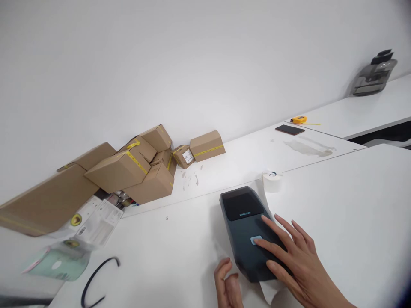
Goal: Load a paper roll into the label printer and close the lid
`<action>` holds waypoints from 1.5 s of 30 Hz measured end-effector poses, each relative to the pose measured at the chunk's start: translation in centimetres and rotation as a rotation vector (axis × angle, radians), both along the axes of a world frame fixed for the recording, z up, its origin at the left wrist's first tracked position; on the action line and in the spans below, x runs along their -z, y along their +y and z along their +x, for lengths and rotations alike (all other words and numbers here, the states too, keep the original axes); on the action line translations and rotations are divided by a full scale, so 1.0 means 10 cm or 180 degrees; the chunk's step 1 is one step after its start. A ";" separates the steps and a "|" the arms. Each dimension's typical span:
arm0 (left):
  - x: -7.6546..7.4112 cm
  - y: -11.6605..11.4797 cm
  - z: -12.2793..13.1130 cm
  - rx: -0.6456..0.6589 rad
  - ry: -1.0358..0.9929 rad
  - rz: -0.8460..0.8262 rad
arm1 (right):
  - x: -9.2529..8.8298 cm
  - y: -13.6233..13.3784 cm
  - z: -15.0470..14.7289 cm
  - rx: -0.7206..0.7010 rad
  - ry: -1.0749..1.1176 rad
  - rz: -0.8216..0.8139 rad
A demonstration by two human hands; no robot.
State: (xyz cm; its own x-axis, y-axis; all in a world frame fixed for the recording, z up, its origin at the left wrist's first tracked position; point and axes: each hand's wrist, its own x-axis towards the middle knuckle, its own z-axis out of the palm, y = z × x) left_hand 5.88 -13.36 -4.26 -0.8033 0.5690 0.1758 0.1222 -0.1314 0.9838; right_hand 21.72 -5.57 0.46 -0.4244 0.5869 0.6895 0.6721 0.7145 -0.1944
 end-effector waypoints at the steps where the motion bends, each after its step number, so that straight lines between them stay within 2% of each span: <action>1: 0.01 0.02 0.00 -0.0009 -0.0006 0.0025 | 0.00 0.00 0.00 0.0014 -0.0015 0.0006; 7: 0.09 0.10 0.03 0.0146 0.0046 0.0059 | 0.00 0.02 -0.02 0.0019 -0.0050 0.0034; 13: 0.09 0.14 0.14 0.0447 -0.0138 0.0063 | 0.03 0.00 0.01 0.0002 -0.0033 -0.0101; 15: 0.08 0.14 0.16 0.0576 -0.0248 -0.0013 | 0.08 -0.04 0.04 -0.0069 0.0163 -0.0375; 18: 0.05 0.13 0.17 0.0678 -0.0352 -0.0111 | 0.17 -0.09 0.11 -0.0053 0.0811 -0.1020; 22: -0.14 0.12 0.17 0.0613 -0.0405 -0.0188 | 0.21 -0.09 0.16 0.0078 0.1561 -0.1616; 26: -0.44 0.30 0.04 0.0579 -0.0263 -0.0187 | 0.01 0.12 0.09 -0.0269 0.1725 -0.1647; 30: -0.60 0.73 -0.25 0.0787 -0.0042 -0.0410 | -0.33 0.54 -0.08 -0.0654 0.1813 -0.1281; 32: -0.62 0.96 -0.38 0.1131 0.0083 -0.0650 | -0.50 0.77 -0.17 -0.0705 0.1885 -0.1237; 35: -0.62 1.22 -0.45 0.1364 0.0376 -0.0832 | -0.75 1.12 -0.30 -0.0612 0.1991 -0.1226; 40: -0.59 1.36 -0.38 0.1441 0.0765 -0.0866 | -1.08 1.61 -0.45 -0.0417 0.1787 -0.1354; 43: -0.56 1.35 -0.35 0.1414 0.0949 -0.0917 | -1.15 1.68 -0.46 -0.0284 0.1769 -0.1307; 45: -0.54 1.34 -0.35 0.1391 0.1040 -0.0951 | -1.09 1.59 -0.43 -0.0086 0.1964 -0.0855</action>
